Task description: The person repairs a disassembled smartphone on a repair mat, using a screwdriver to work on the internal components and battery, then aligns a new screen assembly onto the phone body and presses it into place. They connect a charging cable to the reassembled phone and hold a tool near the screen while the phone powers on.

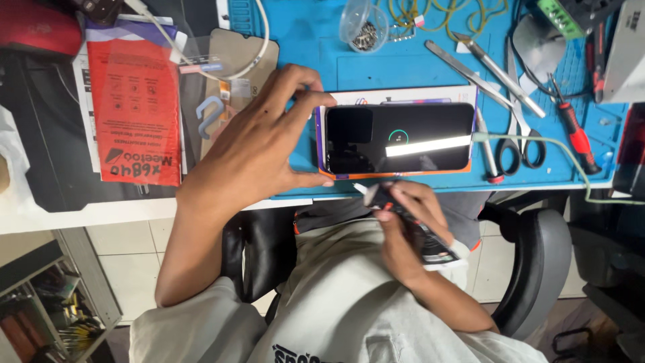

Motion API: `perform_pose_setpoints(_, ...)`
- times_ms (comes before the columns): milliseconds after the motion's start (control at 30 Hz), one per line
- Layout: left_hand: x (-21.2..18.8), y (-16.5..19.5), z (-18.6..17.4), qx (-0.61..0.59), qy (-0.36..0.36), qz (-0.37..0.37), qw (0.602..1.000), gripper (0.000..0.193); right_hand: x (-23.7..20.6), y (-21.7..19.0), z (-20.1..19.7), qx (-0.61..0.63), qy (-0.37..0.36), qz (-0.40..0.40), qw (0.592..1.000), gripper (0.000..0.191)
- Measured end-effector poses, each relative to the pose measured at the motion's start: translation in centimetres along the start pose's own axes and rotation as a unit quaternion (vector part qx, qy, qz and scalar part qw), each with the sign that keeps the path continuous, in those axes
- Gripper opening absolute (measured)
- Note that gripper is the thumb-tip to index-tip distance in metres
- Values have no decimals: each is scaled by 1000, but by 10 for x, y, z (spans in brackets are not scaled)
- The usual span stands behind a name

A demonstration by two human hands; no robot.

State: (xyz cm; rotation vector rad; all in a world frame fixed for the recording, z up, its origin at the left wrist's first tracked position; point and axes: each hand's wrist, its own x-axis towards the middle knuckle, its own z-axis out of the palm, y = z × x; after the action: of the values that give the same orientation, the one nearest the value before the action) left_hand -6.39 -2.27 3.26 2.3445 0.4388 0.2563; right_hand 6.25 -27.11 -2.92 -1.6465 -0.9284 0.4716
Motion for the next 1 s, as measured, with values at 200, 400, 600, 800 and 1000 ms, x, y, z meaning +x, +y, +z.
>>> perform_pose_setpoints(200, -4, 2, -3, 7, 0, 6, 1000, 84, 6, 4, 21, -39, 25, -151, 988, 31)
perform_pose_setpoints(400, -4, 0, 0, 9, 8, 11, 1000, 84, 7, -2, 23, -76, 20, -210, 974, 39)
perform_pose_setpoints(600, -3, 0, 1, 9, 8, 11, 1000, 86, 9, -7, 21, -99, 13, -197, 975, 40)
perform_pose_setpoints(800, -2, -1, 1, 13, 5, 10, 1000, 86, 9, -7, 25, -89, 19, -199, 976, 41)
perform_pose_setpoints(1000, -2, -1, 0, 14, 1, 11, 1000, 86, 9, -8, 24, -93, 12, -195, 976, 41)
